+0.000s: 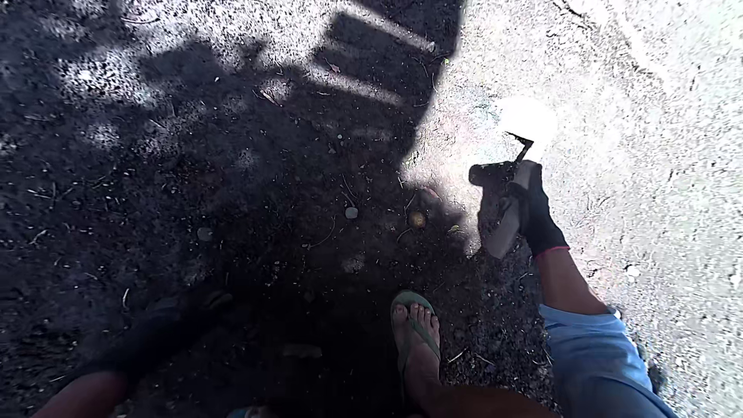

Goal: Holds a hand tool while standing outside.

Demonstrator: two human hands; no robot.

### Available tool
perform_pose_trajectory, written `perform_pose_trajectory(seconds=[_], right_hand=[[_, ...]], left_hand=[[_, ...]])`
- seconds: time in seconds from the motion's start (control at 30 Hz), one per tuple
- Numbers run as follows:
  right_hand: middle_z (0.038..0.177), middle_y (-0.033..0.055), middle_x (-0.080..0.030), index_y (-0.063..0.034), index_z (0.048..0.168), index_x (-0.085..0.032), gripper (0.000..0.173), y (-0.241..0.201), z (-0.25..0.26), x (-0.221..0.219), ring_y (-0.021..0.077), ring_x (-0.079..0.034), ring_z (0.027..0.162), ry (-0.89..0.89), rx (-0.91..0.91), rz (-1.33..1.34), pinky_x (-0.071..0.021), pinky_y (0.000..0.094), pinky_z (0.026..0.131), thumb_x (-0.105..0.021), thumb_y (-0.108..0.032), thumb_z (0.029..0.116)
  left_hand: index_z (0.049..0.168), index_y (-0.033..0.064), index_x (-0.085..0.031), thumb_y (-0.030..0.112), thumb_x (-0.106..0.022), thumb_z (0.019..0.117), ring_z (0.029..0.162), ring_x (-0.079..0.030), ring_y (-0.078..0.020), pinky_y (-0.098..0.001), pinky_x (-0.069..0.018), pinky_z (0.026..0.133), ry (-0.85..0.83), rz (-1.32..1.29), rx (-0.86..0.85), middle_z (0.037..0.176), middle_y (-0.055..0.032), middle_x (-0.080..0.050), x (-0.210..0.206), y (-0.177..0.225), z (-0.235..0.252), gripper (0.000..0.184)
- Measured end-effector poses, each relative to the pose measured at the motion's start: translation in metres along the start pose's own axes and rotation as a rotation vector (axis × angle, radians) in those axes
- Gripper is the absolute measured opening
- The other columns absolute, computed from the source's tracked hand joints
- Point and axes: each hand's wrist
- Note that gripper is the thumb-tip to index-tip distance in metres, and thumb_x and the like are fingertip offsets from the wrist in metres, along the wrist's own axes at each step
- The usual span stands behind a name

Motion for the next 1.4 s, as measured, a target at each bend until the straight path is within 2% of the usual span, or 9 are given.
perform_pose_trajectory(seconds=[0.07, 0.27, 0.53, 0.67, 0.77, 1.0, 1.13, 1.23, 1.4], right_hand=[[0.103, 0.0067, -0.066, -0.0335, 0.162, -0.021, 0.071, 0.001, 0.003, 0.004, 0.0150, -0.061, 0.068, 0.001, -0.019, 0.089, -0.0558, 0.0348, 0.061, -0.060, -0.032, 0.1020], [0.112, 0.0042, -0.064, -0.0235, 0.149, -0.044, 0.056, 0.012, -0.006, -0.023, 0.0140, -0.064, 0.082, 0.125, 0.037, 0.161, -0.0572, 0.0377, 0.072, -0.062, -0.043, 0.0996], [0.104, -0.0006, -0.062, -0.0189, 0.147, -0.038, 0.050, -0.011, 0.003, -0.016, 0.0076, -0.063, 0.075, 0.139, 0.118, 0.248, -0.0577, 0.0276, 0.068, -0.054, -0.040, 0.1052], [0.115, 0.0005, -0.068, -0.0209, 0.144, -0.053, 0.045, 0.017, 0.024, 0.003, 0.0089, -0.066, 0.088, -0.136, 0.046, 0.151, -0.0576, 0.0314, 0.076, -0.057, -0.039, 0.1028], [0.094, 0.0000, -0.065, -0.0181, 0.137, -0.050, 0.036, 0.001, 0.015, -0.002, 0.0096, -0.062, 0.067, -0.094, 0.054, 0.327, -0.0566, 0.0282, 0.059, -0.054, -0.034, 0.1053], [0.145, 0.0077, -0.052, -0.0332, 0.162, -0.023, 0.079, 0.026, -0.005, -0.008, 0.0219, -0.063, 0.106, 0.088, 0.025, 0.172, -0.0572, 0.0461, 0.082, -0.066, -0.030, 0.0959], [0.117, 0.0076, -0.061, -0.0356, 0.161, -0.021, 0.074, 0.022, -0.014, -0.001, 0.0165, -0.064, 0.077, 0.225, 0.063, 0.298, -0.0579, 0.0372, 0.066, -0.062, -0.024, 0.1004], [0.128, 0.0079, -0.058, -0.0348, 0.163, -0.017, 0.079, 0.038, -0.011, -0.014, 0.0170, -0.064, 0.086, 0.212, 0.061, 0.323, -0.0579, 0.0391, 0.073, -0.063, -0.026, 0.0994], [0.117, 0.0072, -0.062, -0.0365, 0.163, -0.016, 0.076, 0.044, -0.015, 0.011, 0.0152, -0.063, 0.074, 0.132, 0.049, 0.270, -0.0569, 0.0356, 0.063, -0.058, -0.020, 0.1027]], left_hand=[[0.114, 0.0000, -0.068, 0.039, -0.048, 0.1063, 0.113, -0.063, -0.0485, -0.0705, -0.0460, 0.094, -0.007, 0.003, 0.000, 0.116, -0.0276, -0.067, 0.001, 0.002, 0.000, 0.044], [0.116, 0.0020, -0.068, 0.042, -0.047, 0.1064, 0.114, -0.063, -0.0492, -0.0718, -0.0464, 0.093, -0.003, 0.021, 0.015, 0.117, -0.0275, -0.067, -0.002, 0.003, -0.004, 0.046], [0.116, 0.0025, -0.068, 0.044, -0.044, 0.1065, 0.112, -0.064, -0.0484, -0.0723, -0.0467, 0.093, 0.030, 0.025, -0.022, 0.115, -0.0272, -0.068, -0.009, -0.008, 0.000, 0.048], [0.115, 0.0015, -0.067, 0.043, -0.042, 0.1069, 0.113, -0.063, -0.0500, -0.0729, -0.0450, 0.093, -0.004, 0.010, -0.010, 0.114, -0.0279, -0.067, 0.000, -0.001, -0.001, 0.049], [0.116, 0.0022, -0.067, 0.044, -0.044, 0.1064, 0.114, -0.062, -0.0501, -0.0730, -0.0455, 0.093, 0.002, -0.003, 0.002, 0.116, -0.0282, -0.066, -0.001, 0.000, -0.004, 0.049], [0.115, 0.0018, -0.067, 0.046, -0.043, 0.1053, 0.112, -0.063, -0.0523, -0.0740, -0.0457, 0.090, -0.013, 0.027, 0.021, 0.114, -0.0299, -0.067, -0.006, -0.008, 0.004, 0.051], [0.120, 0.0016, -0.066, 0.046, -0.043, 0.1054, 0.117, -0.061, -0.0525, -0.0744, -0.0445, 0.093, -0.010, 0.023, 0.013, 0.121, -0.0309, -0.065, -0.010, -0.012, 0.002, 0.052], [0.119, 0.0014, -0.066, 0.049, -0.043, 0.1046, 0.116, -0.061, -0.0522, -0.0736, -0.0447, 0.094, -0.008, 0.025, 0.008, 0.119, -0.0300, -0.066, -0.008, -0.012, 0.002, 0.055], [0.117, 0.0026, -0.066, 0.049, -0.042, 0.1054, 0.113, -0.063, -0.0514, -0.0739, -0.0462, 0.090, 0.000, 0.036, 0.017, 0.117, -0.0300, -0.066, -0.009, -0.012, 0.003, 0.054]])
Point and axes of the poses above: each hand's wrist, its own z-axis towards the middle knuckle, its own x-axis out of the back of the hand, y = z × x
